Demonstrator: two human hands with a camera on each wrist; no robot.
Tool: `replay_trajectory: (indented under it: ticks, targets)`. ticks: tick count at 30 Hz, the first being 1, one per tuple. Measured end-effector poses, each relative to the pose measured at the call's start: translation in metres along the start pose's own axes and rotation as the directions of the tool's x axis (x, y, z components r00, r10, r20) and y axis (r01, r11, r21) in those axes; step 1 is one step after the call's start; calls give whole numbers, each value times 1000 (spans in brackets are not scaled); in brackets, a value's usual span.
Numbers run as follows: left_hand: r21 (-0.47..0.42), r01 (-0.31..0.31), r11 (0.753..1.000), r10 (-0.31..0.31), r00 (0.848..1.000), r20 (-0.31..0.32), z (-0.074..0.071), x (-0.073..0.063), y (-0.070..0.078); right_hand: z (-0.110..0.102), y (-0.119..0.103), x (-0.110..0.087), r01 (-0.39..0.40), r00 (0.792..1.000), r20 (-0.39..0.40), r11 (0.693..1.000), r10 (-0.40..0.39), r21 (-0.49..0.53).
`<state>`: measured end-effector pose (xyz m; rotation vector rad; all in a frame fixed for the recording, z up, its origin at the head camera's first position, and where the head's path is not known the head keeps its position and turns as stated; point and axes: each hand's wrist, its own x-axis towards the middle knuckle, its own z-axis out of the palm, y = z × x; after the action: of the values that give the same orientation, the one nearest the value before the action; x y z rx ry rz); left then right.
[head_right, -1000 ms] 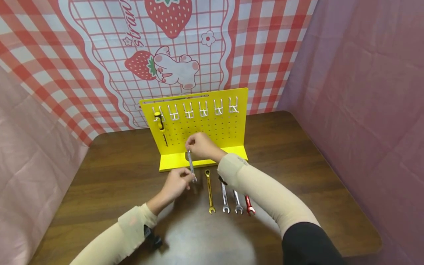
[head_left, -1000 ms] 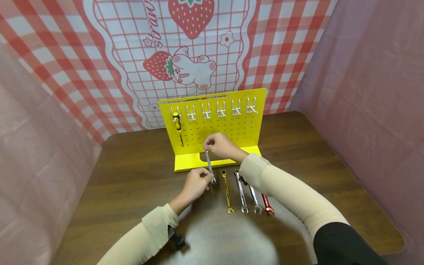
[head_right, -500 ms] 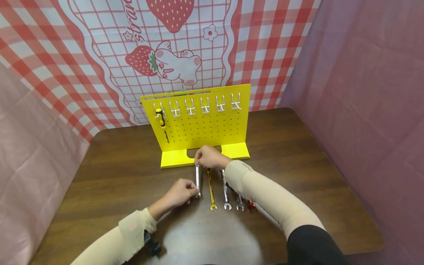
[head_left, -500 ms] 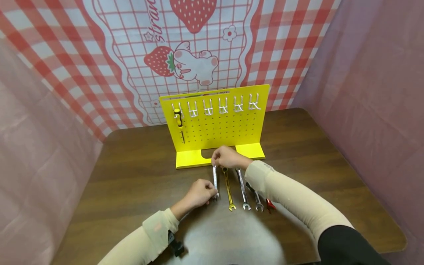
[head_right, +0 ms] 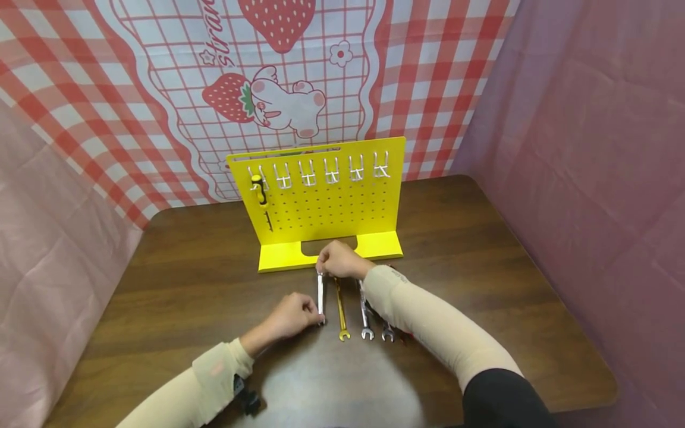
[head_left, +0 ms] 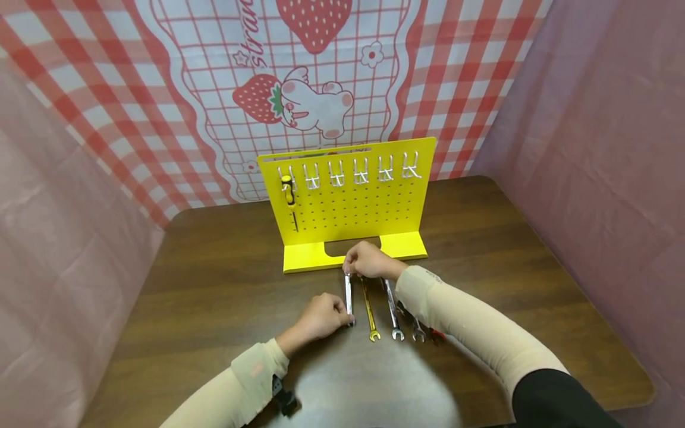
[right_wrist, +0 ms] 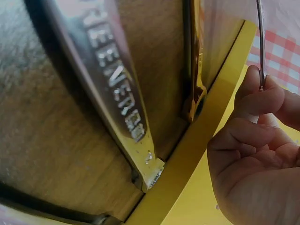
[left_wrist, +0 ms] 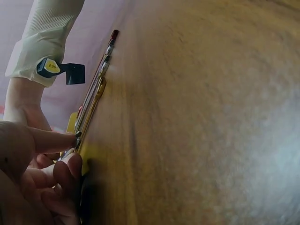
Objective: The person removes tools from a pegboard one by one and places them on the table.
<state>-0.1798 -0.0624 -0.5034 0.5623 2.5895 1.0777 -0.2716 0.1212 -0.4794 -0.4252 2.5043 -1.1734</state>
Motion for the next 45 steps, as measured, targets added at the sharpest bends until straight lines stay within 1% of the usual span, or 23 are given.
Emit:
replay_trajectory:
  ticks: [4, 9, 11, 15, 19, 21, 27, 33, 40, 43, 45]
  targets:
    - [46, -27, 999, 27, 1000, -2, 2, 0, -2, 3, 1, 1, 5, 1000, 10, 1000, -5, -15]
    - [101, -37, 994, 37, 999, 0, 3, -1, -1, 6, -1, 0, -5, 1000, 14, 999, 6, -41]
    - [115, -24, 993, 24, 1000, 3, 3, -1, 0, 7, 0, 0, -9, 1000, 4, 997, 9, -74]
    - [139, 2, 990, -2, 1000, 0, 3, 0, 1, 10, 2, 2, 8, 1000, -4, 983, -9, -181]
    - [166, 0, 986, 1, 1000, -6, 4, 0, 0, 14, 2, 3, 27, 1000, 12, 962, -24, -272]
    - [175, -5, 985, 7, 1000, -7, 4, -1, 1, 16, 1, 2, 25, 1000, 21, 954, -20, -298]
    - [172, -10, 985, 11, 1000, -6, 5, -1, 2, 19, -1, -1, 26, 999, 49, 935, -9, -354]
    - [172, -9, 985, 11, 1000, -12, 5, 0, 3, 17, -6, -6, 46, 998, 66, 918, -22, -394]
    - [168, 5, 986, -3, 1000, -10, 5, -1, 3, 17, -8, -9, 58, 996, 82, 916, -27, -397]
    - [164, 1, 986, 0, 1000, -5, 5, -1, 2, 17, -7, -8, 61, 996, 79, 914, -32, -402]
    - [145, -11, 989, 11, 1000, -2, 5, 0, 1, 17, -7, -8, 62, 996, 80, 912, -32, -405]
